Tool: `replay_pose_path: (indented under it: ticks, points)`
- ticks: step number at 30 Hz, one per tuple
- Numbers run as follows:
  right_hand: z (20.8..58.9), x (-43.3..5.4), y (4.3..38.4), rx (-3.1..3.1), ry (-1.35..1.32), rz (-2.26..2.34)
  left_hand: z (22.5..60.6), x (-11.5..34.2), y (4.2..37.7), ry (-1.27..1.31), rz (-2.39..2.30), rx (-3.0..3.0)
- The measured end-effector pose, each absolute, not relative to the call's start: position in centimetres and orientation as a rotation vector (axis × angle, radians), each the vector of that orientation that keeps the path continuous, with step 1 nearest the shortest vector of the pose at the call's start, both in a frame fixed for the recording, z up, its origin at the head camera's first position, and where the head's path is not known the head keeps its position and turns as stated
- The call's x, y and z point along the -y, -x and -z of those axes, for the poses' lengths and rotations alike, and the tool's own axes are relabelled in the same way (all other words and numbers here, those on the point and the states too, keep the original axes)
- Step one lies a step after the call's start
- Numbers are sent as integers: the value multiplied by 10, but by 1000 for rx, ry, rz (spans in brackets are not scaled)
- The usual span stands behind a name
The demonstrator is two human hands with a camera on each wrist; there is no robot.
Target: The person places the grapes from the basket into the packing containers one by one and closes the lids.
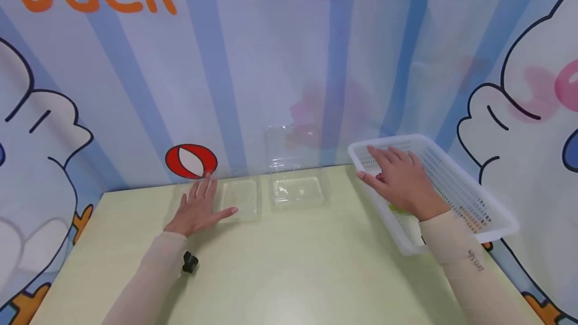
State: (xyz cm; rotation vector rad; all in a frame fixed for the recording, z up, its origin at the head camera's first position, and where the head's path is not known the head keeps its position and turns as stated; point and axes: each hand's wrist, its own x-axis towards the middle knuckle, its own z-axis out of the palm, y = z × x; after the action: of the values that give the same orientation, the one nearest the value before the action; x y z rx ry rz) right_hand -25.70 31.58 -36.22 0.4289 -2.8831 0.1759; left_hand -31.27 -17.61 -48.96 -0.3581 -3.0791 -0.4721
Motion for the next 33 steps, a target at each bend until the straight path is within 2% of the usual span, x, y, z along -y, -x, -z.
replay_pose_path:
  ticks: [10, 33]
  points:
    - [350, -332, 262, 2976, -384, -219, 484, 176, 312, 344, 493, 3122]
    - [356, -358, 276, 3016, -336, -150, 479, 174, 311, 340, 529, 3156]
